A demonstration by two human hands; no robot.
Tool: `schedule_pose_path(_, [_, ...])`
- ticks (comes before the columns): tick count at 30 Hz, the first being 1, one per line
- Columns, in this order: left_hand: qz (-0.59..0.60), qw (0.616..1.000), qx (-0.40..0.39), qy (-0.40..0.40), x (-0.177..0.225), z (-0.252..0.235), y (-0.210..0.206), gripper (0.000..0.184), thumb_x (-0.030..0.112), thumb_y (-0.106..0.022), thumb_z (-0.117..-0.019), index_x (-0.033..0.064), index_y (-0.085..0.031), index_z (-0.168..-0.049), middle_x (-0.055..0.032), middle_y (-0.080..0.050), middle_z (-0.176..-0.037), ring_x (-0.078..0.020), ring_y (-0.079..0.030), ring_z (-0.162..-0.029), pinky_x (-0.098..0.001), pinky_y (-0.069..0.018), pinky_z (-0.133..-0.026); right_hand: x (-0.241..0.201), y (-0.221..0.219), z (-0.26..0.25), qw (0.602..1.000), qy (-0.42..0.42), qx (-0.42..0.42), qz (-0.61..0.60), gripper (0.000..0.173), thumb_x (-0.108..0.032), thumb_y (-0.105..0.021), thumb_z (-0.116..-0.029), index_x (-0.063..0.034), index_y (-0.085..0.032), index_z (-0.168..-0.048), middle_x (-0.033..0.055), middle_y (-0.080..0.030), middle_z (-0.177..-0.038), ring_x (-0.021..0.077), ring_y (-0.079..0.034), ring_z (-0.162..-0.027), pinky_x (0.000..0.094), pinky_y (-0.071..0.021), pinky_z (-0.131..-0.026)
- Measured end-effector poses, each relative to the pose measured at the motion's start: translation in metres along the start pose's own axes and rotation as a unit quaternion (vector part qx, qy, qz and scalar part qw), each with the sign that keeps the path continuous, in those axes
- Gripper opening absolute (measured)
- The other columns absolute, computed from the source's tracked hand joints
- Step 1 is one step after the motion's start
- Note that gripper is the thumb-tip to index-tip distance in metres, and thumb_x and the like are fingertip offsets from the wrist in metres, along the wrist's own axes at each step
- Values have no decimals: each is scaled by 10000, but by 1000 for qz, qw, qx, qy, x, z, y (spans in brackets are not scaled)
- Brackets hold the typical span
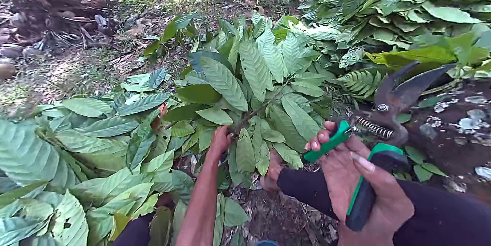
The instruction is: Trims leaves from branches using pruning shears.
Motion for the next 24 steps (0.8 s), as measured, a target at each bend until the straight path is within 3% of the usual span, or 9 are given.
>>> schedule_pose_path(4, [-91, 995, 17, 30, 14, 11, 2, 405, 125, -559, -1001, 11, -558, -1390, -268, -633, -1273, -441, -629, -1174, -603, -499, -977, 16, 1, -4, 999, -24, 25, 1, 616, -330, -771, -838, 14, -544, -1297, 98, -683, -1057, 207, -686, -915, 379, -593, -832])
schedule_pose_path(9, [-98, 994, 54, -14, 23, 9, -12, 400, 258, -549, -1039, 60, -611, -1381, -269, -607, -1318, -440, -582, -1242, -571, -491, -993, 29, -10, 1, 998, -60, 35, -12, 628, -305, -775, -826, 23, -521, -1298, 94, -678, -1023, 204, -685, -892, 380, -594, -829])
schedule_pose_path(12, [-108, 994, 26, 18, 35, 0, -20, 476, 268, -564, -1032, 130, -528, -1486, -267, -540, -1415, -449, -550, -1281, -587, -489, -988, 32, -17, 3, 997, -65, 29, 6, 607, -316, -764, -833, 25, -540, -1282, 80, -677, -1001, 183, -676, -882, 354, -586, -823])
schedule_pose_path(16, [-109, 992, -23, 53, 47, -3, -25, 348, 288, -505, -1053, 82, -668, -1283, -225, -626, -1327, -410, -612, -1214, -610, -481, -972, 28, -22, 7, 997, -65, 25, 31, 638, -345, -778, -826, 29, -548, -1289, 69, -687, -996, 168, -682, -883, 337, -590, -824])
schedule_pose_path(19, [-14, 994, 113, 6, 66, 16, 15, 330, 231, -495, -1049, 45, -681, -1248, -243, -628, -1258, -403, -601, -1198, -559, -492, -983, 24, -23, 7, 998, -54, 15, 26, 629, -316, -769, -829, 31, -535, -1299, 61, -687, -997, 167, -683, -888, 334, -592, -825])
schedule_pose_path(22, [97, 961, 253, -53, 75, 49, 76, 293, 171, -545, -1022, -26, -704, -1169, -246, -661, -1103, -374, -644, -1066, -520, -511, -958, 22, -22, 9, 998, -43, 17, 37, 608, -306, -749, -839, 25, -526, -1298, 48, -683, -994, 163, -684, -883, 330, -597, -817])
schedule_pose_path(24, [185, 935, 298, -60, 76, 71, 121, 258, 126, -558, -1020, -63, -690, -1137, -216, -684, -1020, -298, -670, -939, -461, -537, -889, 19, -25, 10, 998, -39, 18, 35, 636, -313, -755, -829, 24, -504, -1306, 48, -685, -995, 167, -688, -876, 334, -600, -817])
Point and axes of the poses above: each hand's wrist, its own z-axis away from the middle knuckle, its own y-axis out of the back of the hand, x = y × z, the point moved 7 cm from there along -z, towards the middle knuckle
